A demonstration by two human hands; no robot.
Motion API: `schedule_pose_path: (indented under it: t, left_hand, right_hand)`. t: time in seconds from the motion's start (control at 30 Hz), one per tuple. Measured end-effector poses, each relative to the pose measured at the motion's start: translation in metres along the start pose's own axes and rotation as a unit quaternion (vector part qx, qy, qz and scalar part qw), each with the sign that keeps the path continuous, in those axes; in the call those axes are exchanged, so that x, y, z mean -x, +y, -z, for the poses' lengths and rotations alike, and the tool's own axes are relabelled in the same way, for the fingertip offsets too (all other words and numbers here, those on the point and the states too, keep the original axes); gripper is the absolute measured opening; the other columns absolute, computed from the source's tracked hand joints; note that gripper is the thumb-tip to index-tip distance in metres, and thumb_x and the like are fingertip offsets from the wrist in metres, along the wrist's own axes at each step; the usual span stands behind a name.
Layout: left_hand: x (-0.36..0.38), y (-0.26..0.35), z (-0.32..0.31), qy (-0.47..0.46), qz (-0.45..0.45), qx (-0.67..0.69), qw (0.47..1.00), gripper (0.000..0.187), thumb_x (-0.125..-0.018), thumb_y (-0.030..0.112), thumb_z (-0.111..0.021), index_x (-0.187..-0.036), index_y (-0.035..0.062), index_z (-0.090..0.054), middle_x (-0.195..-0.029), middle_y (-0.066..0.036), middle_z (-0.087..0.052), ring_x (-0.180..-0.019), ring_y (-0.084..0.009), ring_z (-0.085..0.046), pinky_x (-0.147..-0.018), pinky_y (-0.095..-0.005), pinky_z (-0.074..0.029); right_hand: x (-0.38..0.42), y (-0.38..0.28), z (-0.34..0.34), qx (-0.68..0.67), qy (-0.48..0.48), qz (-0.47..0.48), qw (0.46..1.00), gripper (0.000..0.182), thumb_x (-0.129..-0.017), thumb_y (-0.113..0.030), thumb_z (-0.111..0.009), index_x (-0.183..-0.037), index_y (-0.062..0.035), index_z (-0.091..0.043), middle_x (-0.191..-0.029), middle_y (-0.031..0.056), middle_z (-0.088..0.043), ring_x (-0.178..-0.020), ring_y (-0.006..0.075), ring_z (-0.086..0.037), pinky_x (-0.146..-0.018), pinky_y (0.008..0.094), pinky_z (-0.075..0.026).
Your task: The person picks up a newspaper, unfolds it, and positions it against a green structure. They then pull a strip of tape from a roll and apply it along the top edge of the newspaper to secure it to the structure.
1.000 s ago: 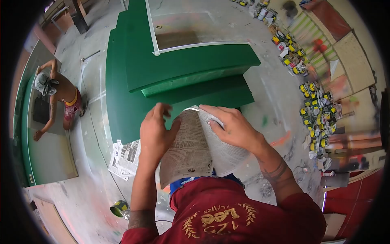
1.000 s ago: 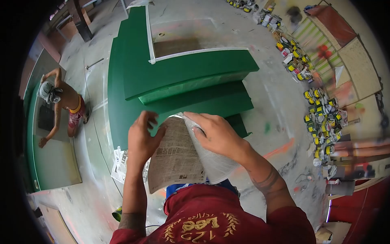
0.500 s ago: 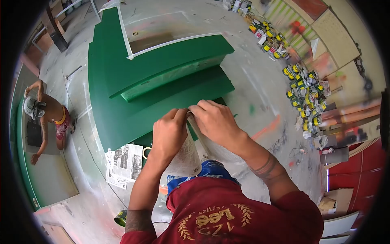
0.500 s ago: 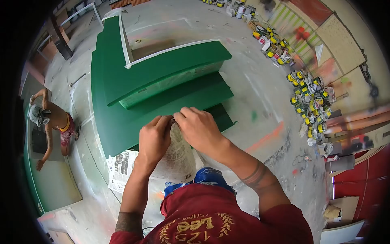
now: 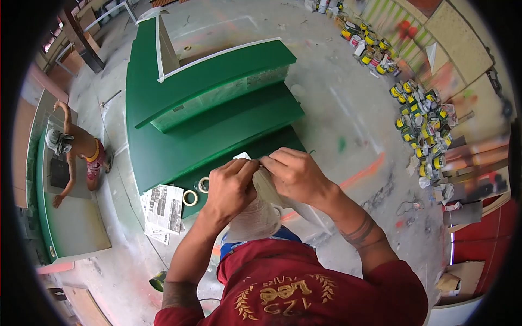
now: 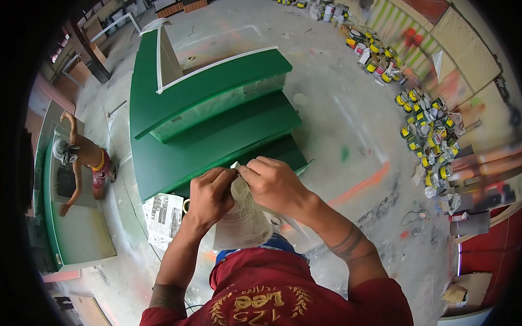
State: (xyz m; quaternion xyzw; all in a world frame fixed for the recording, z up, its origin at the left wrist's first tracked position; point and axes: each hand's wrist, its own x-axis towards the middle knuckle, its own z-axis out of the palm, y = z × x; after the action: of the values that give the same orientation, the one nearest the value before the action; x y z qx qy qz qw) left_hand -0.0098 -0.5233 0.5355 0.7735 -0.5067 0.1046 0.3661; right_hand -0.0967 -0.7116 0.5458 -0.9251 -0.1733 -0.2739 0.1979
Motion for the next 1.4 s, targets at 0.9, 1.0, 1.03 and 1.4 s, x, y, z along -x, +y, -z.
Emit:
schedule_pose_path:
  t: [0.9,1.0,1.03,1.4]
  left_hand:
    - [0.056,-0.012,-0.038,0.070,0.315,0.037,0.946,0.022,-0.081,-0.008,-0.067,-0.097,0.0002,-0.079,-0.088,-0.019,-0.076,-0.077,-0.0316,-0.074,-0.074,-0.0353,-0.057]
    - [0.060,-0.010,-0.051,0.098,0.336,0.019,0.937,0.016,-0.088,0.004,-0.073,-0.104,-0.0008,-0.074,-0.094,-0.019,-0.074,-0.083,-0.0347,-0.072,-0.077,-0.0401,-0.056]
    - [0.062,-0.009,-0.060,0.130,0.340,-0.007,0.932,0.019,-0.090,0.010,-0.075,-0.106,-0.0006,-0.071,-0.096,-0.018,-0.073,-0.086,-0.0354,-0.070,-0.078,-0.0420,-0.055]
    - [0.074,-0.036,-0.049,-0.138,0.306,0.038,0.941,0.039,-0.069,0.018,-0.097,-0.096,-0.0021,-0.077,-0.081,-0.017,-0.075,-0.067,-0.0178,-0.066,-0.068,-0.0349,-0.055]
  right_hand:
    - [0.066,0.057,0.012,-0.119,-0.146,-0.168,0.968,0.011,-0.087,-0.006,-0.065,-0.093,-0.0012,-0.073,-0.082,0.0234,-0.071,-0.080,0.0442,-0.070,-0.072,0.0510,-0.056]
    - [0.063,0.055,0.011,-0.151,-0.121,-0.191,0.962,0.011,-0.089,-0.009,-0.066,-0.093,-0.0024,-0.074,-0.082,0.0234,-0.070,-0.080,0.0445,-0.069,-0.070,0.0505,-0.055]
    - [0.062,0.055,0.008,-0.159,-0.101,-0.196,0.962,0.012,-0.091,-0.011,-0.067,-0.094,-0.0024,-0.074,-0.083,0.0234,-0.070,-0.080,0.0446,-0.069,-0.070,0.0503,-0.055]
    - [0.060,0.093,0.009,-0.210,-0.231,-0.261,0.914,0.026,-0.095,-0.024,-0.075,-0.096,0.0020,-0.075,-0.076,0.0246,-0.067,-0.066,0.0333,-0.063,-0.064,0.0442,-0.050]
